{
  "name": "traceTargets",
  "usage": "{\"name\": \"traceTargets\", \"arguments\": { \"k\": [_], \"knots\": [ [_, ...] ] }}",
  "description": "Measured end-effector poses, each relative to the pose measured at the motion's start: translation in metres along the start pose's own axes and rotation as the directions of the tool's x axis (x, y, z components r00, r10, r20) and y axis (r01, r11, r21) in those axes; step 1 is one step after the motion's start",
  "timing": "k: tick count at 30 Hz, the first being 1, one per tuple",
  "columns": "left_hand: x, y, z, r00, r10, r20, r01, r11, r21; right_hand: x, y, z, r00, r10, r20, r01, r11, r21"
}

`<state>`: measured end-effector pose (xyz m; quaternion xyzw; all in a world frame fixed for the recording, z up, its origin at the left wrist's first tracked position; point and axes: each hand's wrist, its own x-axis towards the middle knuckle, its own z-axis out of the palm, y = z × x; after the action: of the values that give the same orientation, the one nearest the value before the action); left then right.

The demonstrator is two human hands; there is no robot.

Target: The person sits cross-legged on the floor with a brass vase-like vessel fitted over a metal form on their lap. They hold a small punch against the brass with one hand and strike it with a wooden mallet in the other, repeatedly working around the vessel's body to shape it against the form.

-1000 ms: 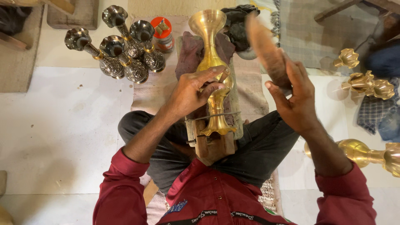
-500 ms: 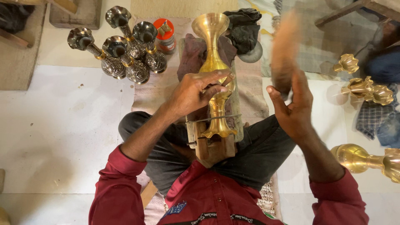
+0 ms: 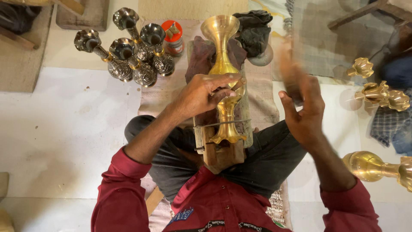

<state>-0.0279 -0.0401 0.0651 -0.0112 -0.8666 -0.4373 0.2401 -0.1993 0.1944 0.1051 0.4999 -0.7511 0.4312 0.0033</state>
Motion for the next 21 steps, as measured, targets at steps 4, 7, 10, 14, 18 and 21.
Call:
{"name": "traceTargets", "arguments": {
  "k": [4,7,10,14,18,21],
  "knots": [
    [0.000,-0.003,-0.001,0.999,0.027,0.029,-0.025,0.999,-0.041,-0.001,-0.003,0.002,0.973,-0.230,0.006,0.227,0.953,-0.201],
    [0.003,-0.007,-0.005,0.998,0.041,0.047,-0.040,0.999,-0.009,-0.002,-0.005,0.000,0.987,-0.162,-0.006,0.162,0.987,0.004],
    [0.005,-0.005,-0.005,0.996,0.007,0.084,-0.012,0.998,0.061,-0.006,-0.001,-0.002,0.960,-0.274,0.052,0.269,0.863,-0.427],
    [0.008,0.000,-0.006,0.997,0.030,0.070,-0.030,1.000,0.001,-0.013,0.009,-0.001,0.994,-0.087,-0.063,0.095,0.985,0.144],
    [0.005,0.001,-0.005,0.997,-0.004,0.074,0.006,0.999,-0.035,-0.018,0.012,-0.008,0.978,-0.167,0.125,0.207,0.843,-0.497],
    [-0.004,-0.004,0.000,0.999,-0.037,-0.033,0.035,0.998,-0.050,-0.019,0.013,-0.007,0.987,-0.080,0.140,0.117,0.952,-0.284]
  ]
}}
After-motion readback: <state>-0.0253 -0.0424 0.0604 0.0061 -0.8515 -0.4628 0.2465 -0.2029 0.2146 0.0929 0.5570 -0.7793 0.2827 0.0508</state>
